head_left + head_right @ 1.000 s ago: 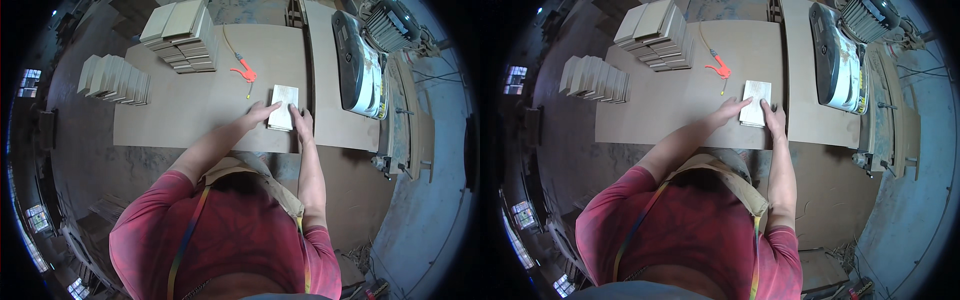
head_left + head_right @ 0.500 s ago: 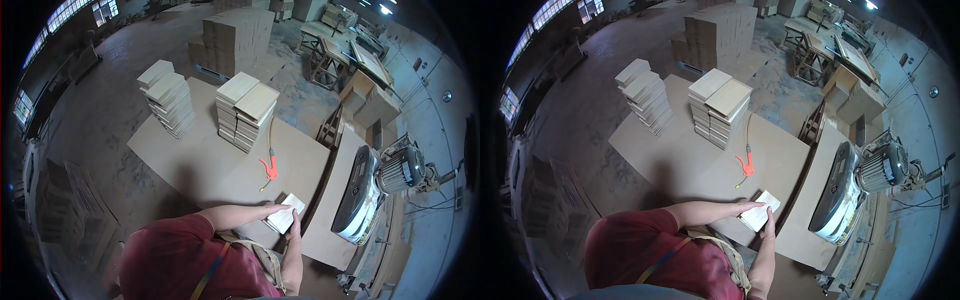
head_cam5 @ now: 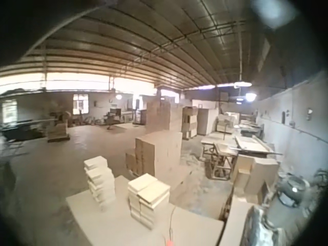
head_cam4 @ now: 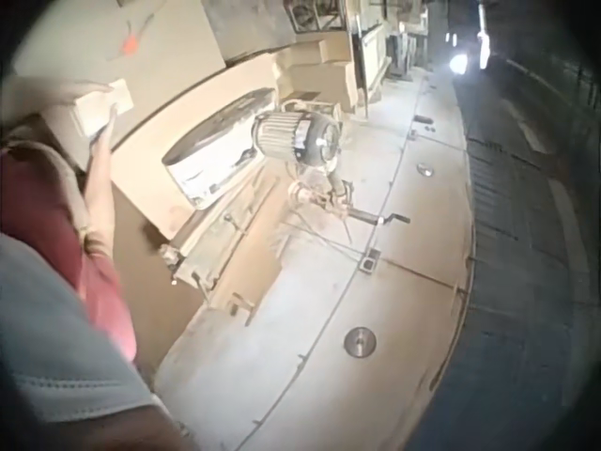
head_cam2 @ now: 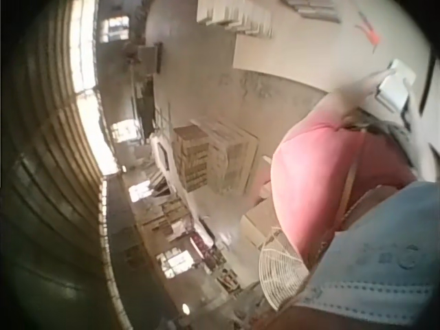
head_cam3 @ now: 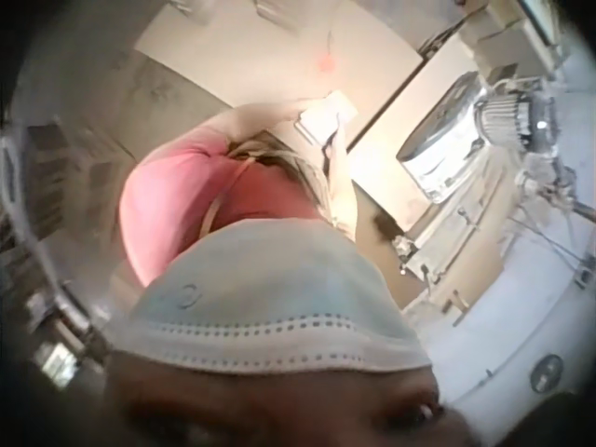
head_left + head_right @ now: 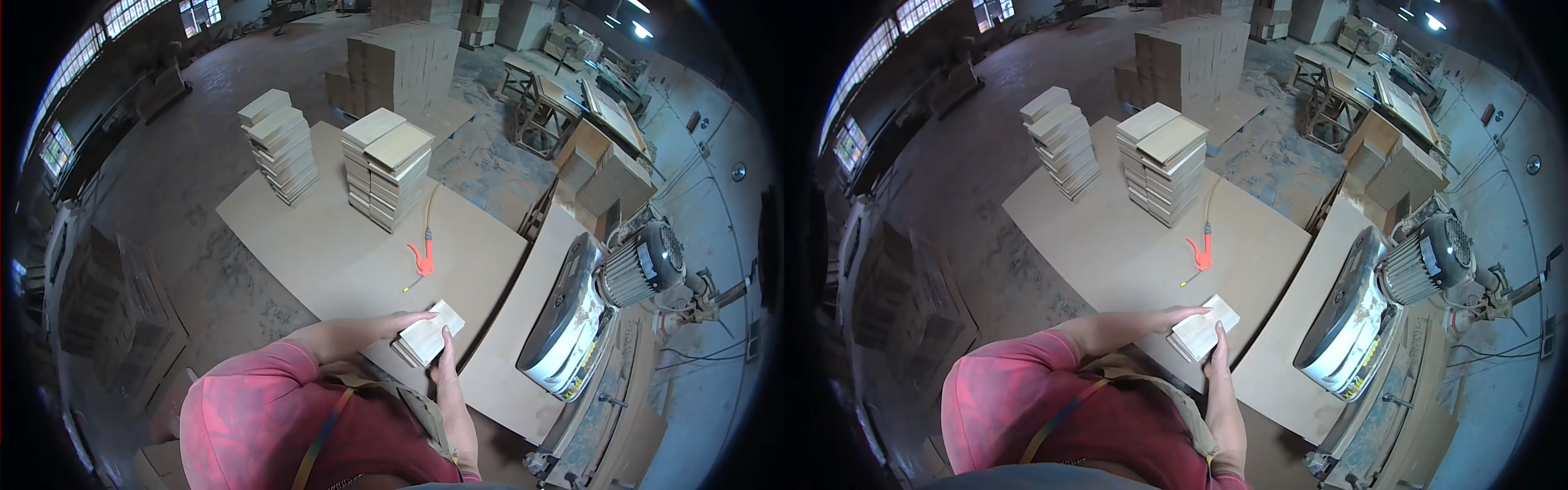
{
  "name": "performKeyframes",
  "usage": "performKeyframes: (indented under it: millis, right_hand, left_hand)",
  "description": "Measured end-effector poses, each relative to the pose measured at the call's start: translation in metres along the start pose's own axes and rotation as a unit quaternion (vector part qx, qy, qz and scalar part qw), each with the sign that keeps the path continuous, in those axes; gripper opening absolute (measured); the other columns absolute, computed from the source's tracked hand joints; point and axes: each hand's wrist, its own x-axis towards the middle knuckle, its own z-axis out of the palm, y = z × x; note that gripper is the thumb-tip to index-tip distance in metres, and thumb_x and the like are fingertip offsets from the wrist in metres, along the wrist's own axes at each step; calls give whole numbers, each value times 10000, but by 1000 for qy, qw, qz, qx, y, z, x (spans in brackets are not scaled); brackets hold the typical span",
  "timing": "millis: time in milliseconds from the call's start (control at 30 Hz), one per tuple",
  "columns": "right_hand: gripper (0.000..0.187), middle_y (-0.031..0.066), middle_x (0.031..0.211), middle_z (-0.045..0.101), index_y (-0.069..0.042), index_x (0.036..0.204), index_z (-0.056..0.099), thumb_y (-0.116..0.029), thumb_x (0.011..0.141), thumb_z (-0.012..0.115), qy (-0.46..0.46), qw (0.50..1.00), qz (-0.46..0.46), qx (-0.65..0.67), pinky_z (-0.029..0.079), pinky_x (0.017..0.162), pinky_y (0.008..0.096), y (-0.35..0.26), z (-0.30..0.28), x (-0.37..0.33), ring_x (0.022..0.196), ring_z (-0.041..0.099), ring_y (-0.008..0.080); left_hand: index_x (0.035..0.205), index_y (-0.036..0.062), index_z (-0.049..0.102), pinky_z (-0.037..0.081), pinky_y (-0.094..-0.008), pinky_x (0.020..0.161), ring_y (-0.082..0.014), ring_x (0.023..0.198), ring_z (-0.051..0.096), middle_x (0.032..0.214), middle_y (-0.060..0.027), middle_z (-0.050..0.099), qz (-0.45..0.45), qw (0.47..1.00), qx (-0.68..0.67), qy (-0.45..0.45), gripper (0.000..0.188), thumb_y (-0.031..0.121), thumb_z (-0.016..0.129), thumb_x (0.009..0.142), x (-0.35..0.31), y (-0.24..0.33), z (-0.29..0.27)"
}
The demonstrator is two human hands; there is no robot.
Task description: Sanding the edges of small wooden blocks using a stationary belt sander.
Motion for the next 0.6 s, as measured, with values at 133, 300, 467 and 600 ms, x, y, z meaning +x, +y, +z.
performKeyframes:
  millis: [133, 300, 467, 600]
  right_hand:
    - [878, 276, 1586, 580, 42, 1613, 486, -589, 1033, 675, -11, 1000, 25, 7, 517, 1131, 432, -6, 11, -9, 1364, 640, 380]
    - [704, 229, 1386, 718, 35, 1567, 527, -471, 1087, 626, -40, 998, -58, 2, 594, 1018, 388, -33, 24, -51, 1176, 736, 305]
    - [649, 232, 1316, 726, 97, 1504, 545, -414, 1108, 595, -26, 978, -194, -78, 586, 993, 381, -52, -5, -130, 1134, 734, 294]
    - [667, 251, 1276, 723, 154, 1447, 574, -413, 1097, 615, 19, 955, -291, -56, 579, 956, 368, -62, -33, -153, 1103, 721, 278]
  left_hand:
    - [1444, -42, 658, 620, -361, 822, -276, 1019, 786, 1273, -197, 771, 9, 996, -39, 81, 733, 547, 707, 1010, -27, -10, 12]
    - [1414, -9, 656, 615, -364, 846, -240, 1002, 756, 1208, -160, 772, 162, 974, -155, 26, 534, 394, 641, 1063, -73, 3, 46]
    - [1534, -13, 548, 596, -394, 946, -293, 1150, 719, 1422, -221, 678, 85, 989, -119, -24, 653, 437, 600, 1063, -117, 5, 120]
    - [1567, -21, 505, 596, -407, 963, -319, 1192, 710, 1489, -255, 632, 153, 978, -128, -51, 733, 504, 574, 1061, -112, 2, 185]
